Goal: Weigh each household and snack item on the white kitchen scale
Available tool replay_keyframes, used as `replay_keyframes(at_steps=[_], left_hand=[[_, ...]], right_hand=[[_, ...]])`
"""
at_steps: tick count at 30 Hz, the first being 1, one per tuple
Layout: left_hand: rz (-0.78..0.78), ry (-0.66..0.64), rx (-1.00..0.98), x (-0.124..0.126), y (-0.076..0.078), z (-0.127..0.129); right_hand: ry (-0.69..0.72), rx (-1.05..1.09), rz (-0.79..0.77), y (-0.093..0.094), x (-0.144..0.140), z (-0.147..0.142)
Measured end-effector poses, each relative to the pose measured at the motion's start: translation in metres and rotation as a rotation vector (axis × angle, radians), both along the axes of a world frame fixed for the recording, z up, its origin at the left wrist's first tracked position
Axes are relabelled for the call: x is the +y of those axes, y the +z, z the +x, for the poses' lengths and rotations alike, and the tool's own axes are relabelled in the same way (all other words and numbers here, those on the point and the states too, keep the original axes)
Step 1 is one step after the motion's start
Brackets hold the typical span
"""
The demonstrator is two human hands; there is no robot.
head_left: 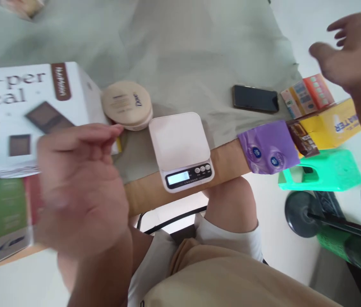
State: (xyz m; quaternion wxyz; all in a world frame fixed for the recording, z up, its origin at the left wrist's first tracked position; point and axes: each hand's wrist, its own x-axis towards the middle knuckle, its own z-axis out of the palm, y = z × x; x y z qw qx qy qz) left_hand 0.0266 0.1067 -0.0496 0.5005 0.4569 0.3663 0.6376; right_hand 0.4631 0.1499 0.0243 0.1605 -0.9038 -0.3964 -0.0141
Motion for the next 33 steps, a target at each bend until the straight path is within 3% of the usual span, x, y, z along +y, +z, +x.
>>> replay_keyframes(at_steps=[2,5,7,8,11,16,21,28,33], left_hand=[[0.057,0.001,0.038,0.002,-0.005,0.000],[0.031,-0.056,0.185,0.005,-0.016,0.001],[0.028,-0.092,0.257,0.005,-0.025,0.002],[0.031,-0.096,0.282,0.004,-0.028,0.004],[0.033,-0.063,0.316,0.003,-0.035,0.010],[-0.112,-0.123,0.212,0.006,-0.035,0.021],[-0.144,-0.066,0.092,0.015,-0.034,0.029],[-0.044,-0.150,0.097,0.011,-0.030,0.028],[0.113,-0.177,0.202,0.003,-0.011,0.029]], right_hand=[[0.174,0.103,0.221,0.002,-0.006,-0.059],[0.512,0.378,0.369,-0.021,-0.015,-0.150],[0.639,0.559,0.320,-0.045,-0.014,-0.204],[0.672,0.629,0.221,-0.056,-0.011,-0.226],[0.700,0.727,0.080,-0.077,0.003,-0.266],[0.768,0.796,-0.001,-0.078,0.023,-0.273],[0.866,0.768,-0.102,-0.068,0.027,-0.272],[0.872,0.737,-0.019,-0.067,0.020,-0.271],[0.887,0.710,0.109,-0.055,0.008,-0.263]])
